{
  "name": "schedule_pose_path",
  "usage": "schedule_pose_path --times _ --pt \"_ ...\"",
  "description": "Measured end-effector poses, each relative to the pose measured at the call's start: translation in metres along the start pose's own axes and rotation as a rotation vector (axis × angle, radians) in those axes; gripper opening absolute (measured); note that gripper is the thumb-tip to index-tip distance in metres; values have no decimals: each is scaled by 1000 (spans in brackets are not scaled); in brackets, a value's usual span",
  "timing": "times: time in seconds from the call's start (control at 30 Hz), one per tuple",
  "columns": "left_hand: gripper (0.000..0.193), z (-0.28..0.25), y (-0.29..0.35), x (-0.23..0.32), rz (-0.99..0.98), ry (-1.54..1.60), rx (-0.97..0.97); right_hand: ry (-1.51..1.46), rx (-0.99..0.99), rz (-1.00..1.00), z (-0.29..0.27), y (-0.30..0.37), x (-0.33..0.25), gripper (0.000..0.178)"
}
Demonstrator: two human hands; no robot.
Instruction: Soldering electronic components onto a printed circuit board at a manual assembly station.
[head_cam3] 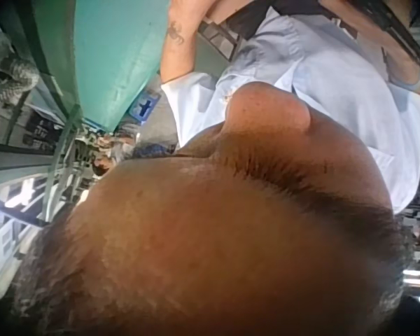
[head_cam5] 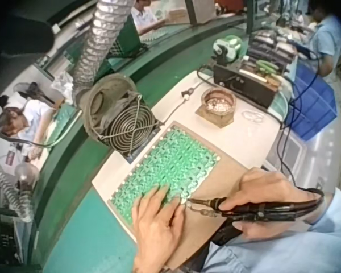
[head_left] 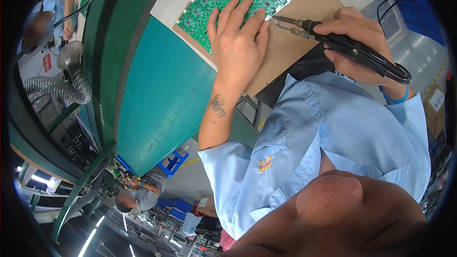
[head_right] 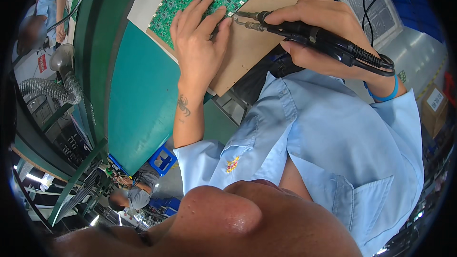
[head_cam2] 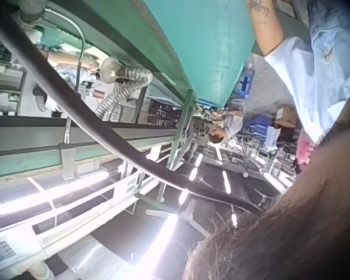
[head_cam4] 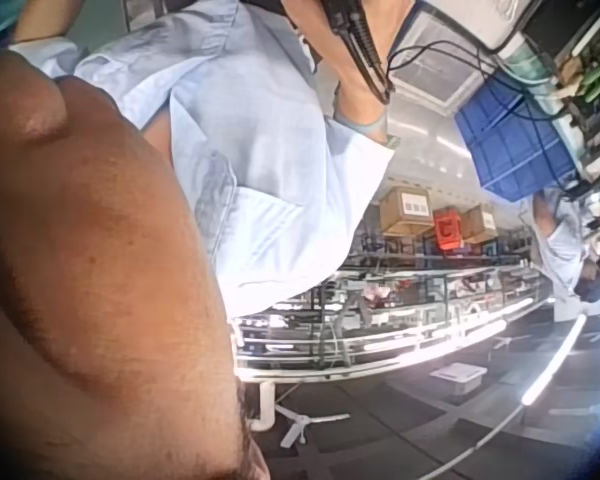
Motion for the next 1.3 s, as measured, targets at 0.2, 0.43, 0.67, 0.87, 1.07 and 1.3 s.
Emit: schedule_pose_path --times 0.2,0.43,0.67,0.87,1.07,1.3 --pt "19 0 0 1 -9 -3 -7 43 71 3 -22 -1 6 43" --pt "20 -3 -2 6 -11 10 -22 111 761 306 -71 7 85 41" --pt "21 -3 3 8 -14 7 6 -102 769 230 -70 21 88 40" --pt "21 -15 6 6 -53 44 -20 33 261 -27 -26 15 1 43" --pt "23 -19 10 -2 -29 14 -50 7 90 -84 16 14 -19 47" --pt "22 -17 16 -6 7 -35 -12 -43 80 -79 31 13 -14 48"
Point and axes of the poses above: each hand's wrist, its own y-axis away from the middle knuckle, its own z-axis out of the palm, x = y × z, the point moved 8 cm from there along -y, towards the middle knuckle, and after that the axes turned 1 degree about y, right-handed, at the moved point
